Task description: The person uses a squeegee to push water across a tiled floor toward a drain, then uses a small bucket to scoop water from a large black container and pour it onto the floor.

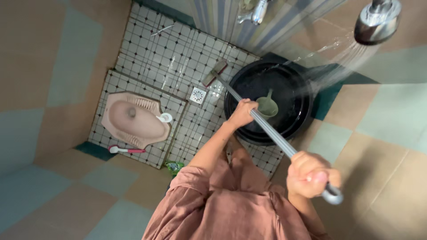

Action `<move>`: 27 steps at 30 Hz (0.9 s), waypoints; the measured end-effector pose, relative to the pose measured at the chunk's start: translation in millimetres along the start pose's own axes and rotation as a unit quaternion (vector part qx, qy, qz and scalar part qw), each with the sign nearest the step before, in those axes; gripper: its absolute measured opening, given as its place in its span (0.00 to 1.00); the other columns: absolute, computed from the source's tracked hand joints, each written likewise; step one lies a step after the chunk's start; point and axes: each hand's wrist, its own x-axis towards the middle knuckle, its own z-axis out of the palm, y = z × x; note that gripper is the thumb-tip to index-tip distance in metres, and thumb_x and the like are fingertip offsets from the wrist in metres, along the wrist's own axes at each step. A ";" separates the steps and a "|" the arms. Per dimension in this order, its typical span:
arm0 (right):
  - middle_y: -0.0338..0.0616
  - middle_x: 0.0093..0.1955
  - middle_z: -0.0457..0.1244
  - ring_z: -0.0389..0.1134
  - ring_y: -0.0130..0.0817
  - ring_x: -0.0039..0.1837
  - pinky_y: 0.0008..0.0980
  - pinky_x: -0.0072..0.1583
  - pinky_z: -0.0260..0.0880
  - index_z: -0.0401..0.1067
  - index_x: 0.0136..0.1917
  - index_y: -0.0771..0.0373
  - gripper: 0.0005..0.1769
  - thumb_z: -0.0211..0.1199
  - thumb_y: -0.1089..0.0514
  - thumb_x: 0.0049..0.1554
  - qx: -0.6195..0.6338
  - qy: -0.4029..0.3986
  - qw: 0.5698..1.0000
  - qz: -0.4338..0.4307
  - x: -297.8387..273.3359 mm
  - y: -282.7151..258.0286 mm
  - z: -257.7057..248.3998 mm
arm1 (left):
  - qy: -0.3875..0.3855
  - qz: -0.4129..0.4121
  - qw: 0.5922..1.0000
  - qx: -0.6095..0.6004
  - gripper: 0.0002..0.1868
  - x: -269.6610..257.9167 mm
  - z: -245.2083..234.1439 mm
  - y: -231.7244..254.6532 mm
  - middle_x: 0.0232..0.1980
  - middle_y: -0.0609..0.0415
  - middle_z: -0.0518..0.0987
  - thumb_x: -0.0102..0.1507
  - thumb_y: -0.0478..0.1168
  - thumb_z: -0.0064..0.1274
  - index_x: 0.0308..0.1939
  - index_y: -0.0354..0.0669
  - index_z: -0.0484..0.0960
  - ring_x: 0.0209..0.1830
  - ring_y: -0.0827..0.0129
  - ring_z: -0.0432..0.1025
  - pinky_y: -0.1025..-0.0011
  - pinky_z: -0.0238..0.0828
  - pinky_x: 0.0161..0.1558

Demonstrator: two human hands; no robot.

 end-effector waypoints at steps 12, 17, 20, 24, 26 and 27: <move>0.37 0.25 0.51 0.45 0.27 0.21 0.31 0.27 0.46 0.50 0.40 0.56 0.15 0.51 0.55 0.66 0.046 -0.049 0.998 0.019 45.1 -13.2 3.4 | -0.003 -0.015 0.999 -0.048 0.07 23.5 10.3 21.0 0.26 0.46 0.76 0.51 0.37 0.56 0.23 0.41 0.73 0.31 0.46 0.72 0.56 0.68 0.40; 0.38 0.24 0.51 0.50 0.30 0.22 0.35 0.28 0.54 0.53 0.40 0.59 0.14 0.53 0.57 0.64 0.037 -0.083 0.994 -0.054 61.5 25.7 23.0 | -0.025 -0.021 0.999 -0.012 0.07 32.9 -8.2 -19.3 0.27 0.47 0.77 0.52 0.38 0.55 0.23 0.42 0.74 0.31 0.46 0.72 0.55 0.68 0.39; 0.40 0.24 0.52 0.53 0.33 0.23 0.38 0.29 0.58 0.53 0.40 0.61 0.13 0.51 0.58 0.65 0.021 -0.121 0.991 -0.055 53.7 40.9 28.9 | 0.019 -0.044 0.998 0.033 0.07 31.2 -23.9 -45.6 0.27 0.45 0.75 0.52 0.37 0.54 0.23 0.40 0.72 0.33 0.45 0.72 0.54 0.67 0.41; 0.40 0.24 0.53 0.51 0.33 0.24 0.38 0.31 0.56 0.52 0.40 0.59 0.13 0.50 0.59 0.65 0.065 -0.108 0.992 -0.009 50.4 48.6 8.4 | 0.028 -0.030 0.996 0.081 0.08 39.4 -15.8 -47.4 0.27 0.46 0.76 0.50 0.37 0.54 0.21 0.42 0.70 0.34 0.45 0.72 0.55 0.66 0.42; 0.43 0.26 0.52 0.50 0.34 0.26 0.38 0.34 0.53 0.51 0.41 0.57 0.12 0.48 0.58 0.66 0.029 -0.048 0.998 0.030 52.7 30.2 -15.5 | -0.003 -0.018 0.999 0.042 0.09 45.6 6.0 -24.9 0.27 0.47 0.76 0.53 0.38 0.56 0.22 0.43 0.71 0.33 0.47 0.72 0.55 0.67 0.43; 0.41 0.26 0.52 0.49 0.31 0.26 0.35 0.33 0.52 0.51 0.42 0.57 0.12 0.48 0.58 0.66 0.039 -0.032 0.998 0.044 55.5 18.6 -25.6 | -0.019 -0.012 0.999 0.031 0.09 48.5 17.2 -9.6 0.27 0.47 0.75 0.53 0.38 0.55 0.23 0.43 0.70 0.33 0.47 0.73 0.55 0.67 0.44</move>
